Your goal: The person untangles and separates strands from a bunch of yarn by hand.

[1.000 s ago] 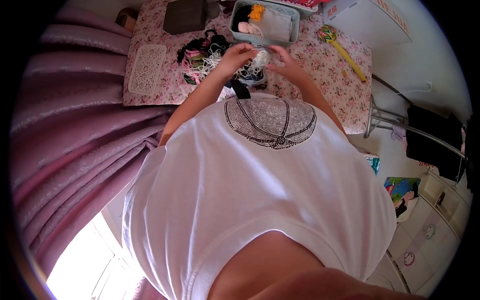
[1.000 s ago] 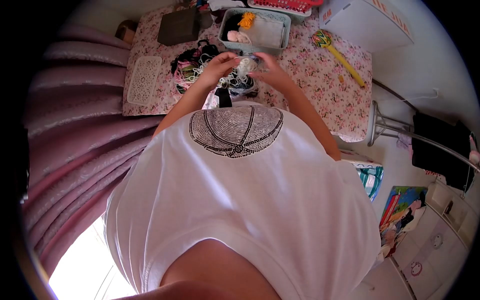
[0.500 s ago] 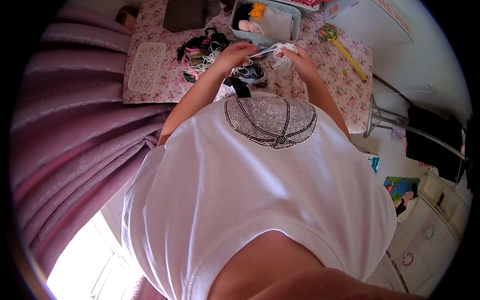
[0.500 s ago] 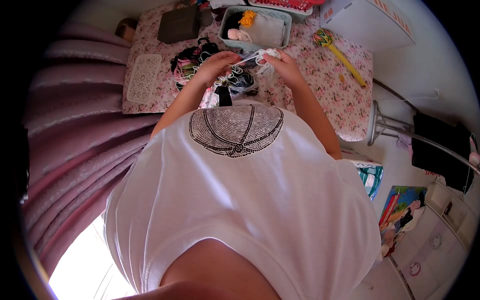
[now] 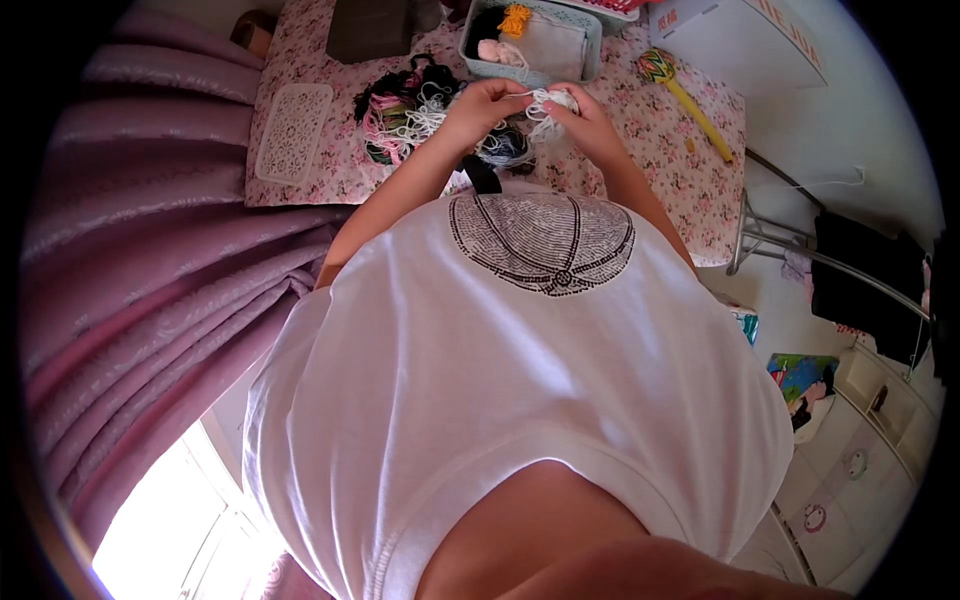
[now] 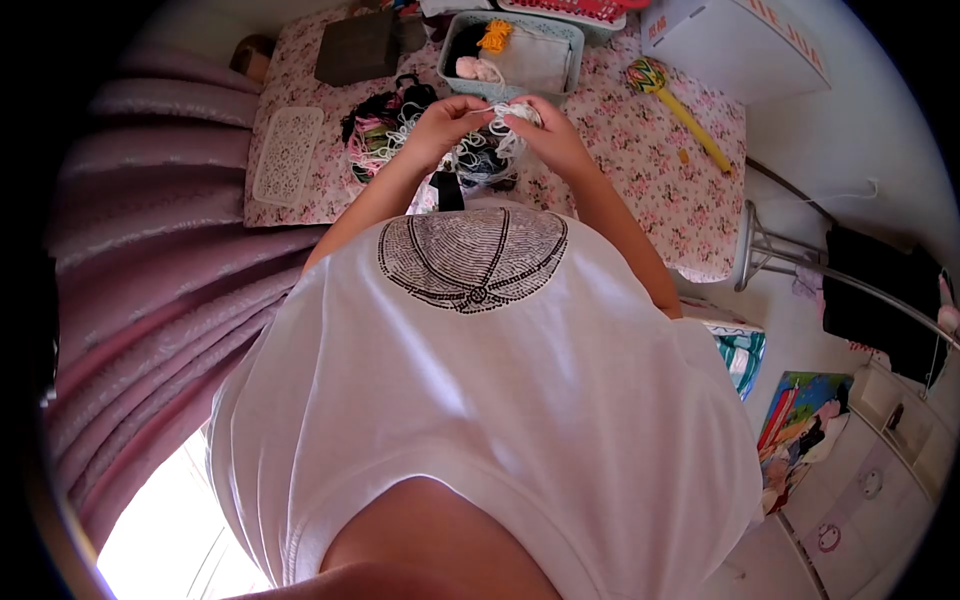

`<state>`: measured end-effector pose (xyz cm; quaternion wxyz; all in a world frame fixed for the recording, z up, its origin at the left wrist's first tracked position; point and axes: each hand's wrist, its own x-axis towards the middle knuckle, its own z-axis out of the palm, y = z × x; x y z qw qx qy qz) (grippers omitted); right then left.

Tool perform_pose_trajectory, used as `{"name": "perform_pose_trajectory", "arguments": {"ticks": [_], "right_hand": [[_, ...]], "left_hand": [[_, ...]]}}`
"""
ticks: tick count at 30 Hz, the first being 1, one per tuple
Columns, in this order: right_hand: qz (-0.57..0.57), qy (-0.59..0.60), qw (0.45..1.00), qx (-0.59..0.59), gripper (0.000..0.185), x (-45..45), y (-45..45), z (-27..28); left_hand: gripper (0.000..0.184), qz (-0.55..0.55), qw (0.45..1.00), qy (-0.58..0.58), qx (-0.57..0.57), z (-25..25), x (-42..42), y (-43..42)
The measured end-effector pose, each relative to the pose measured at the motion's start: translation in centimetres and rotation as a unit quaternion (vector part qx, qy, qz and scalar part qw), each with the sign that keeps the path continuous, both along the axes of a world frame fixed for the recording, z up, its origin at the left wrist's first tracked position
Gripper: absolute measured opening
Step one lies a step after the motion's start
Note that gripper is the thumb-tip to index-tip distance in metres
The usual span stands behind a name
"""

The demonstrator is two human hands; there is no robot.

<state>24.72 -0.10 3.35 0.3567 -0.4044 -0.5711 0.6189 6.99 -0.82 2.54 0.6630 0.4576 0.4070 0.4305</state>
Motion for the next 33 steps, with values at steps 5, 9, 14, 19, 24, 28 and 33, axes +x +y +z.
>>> {"name": "perform_pose_trajectory", "arguments": {"ticks": [5, 9, 14, 19, 24, 28, 33], "right_hand": [[-0.019, 0.022, 0.999, -0.019, 0.023, -0.1, 0.0, -0.8], [-0.031, 0.011, 0.999, 0.019, 0.019, -0.2, 0.0, -0.9], [-0.026, 0.026, 0.999, 0.033, 0.016, -0.1, -0.2, -0.9], [-0.037, 0.017, 0.999, 0.024, 0.015, -0.4, -0.3, -1.0], [-0.111, 0.190, 0.960, -0.172, 0.017, -0.3, 0.1, -1.1], [-0.032, 0.270, 0.936, -0.221, 0.019, 0.3, 0.4, -1.9], [0.019, 0.317, 0.906, -0.281, 0.021, -0.1, -0.2, -0.8]], "left_hand": [[0.014, 0.014, 1.000, 0.001, -0.002, 0.3, 0.1, -0.4], [0.013, 0.017, 1.000, 0.017, -0.003, 0.3, 0.1, -0.6], [0.015, 0.018, 0.999, 0.043, 0.005, -0.2, 0.1, -0.6], [0.017, 0.018, 0.997, 0.070, 0.032, -0.1, 0.4, -0.8], [0.015, -0.004, 0.999, 0.031, -0.007, 1.9, 0.2, -1.1], [0.016, -0.046, 0.997, 0.020, -0.054, 1.1, -0.4, -0.9], [0.011, -0.062, 0.993, -0.054, -0.084, -0.1, -0.3, -0.8]]}}
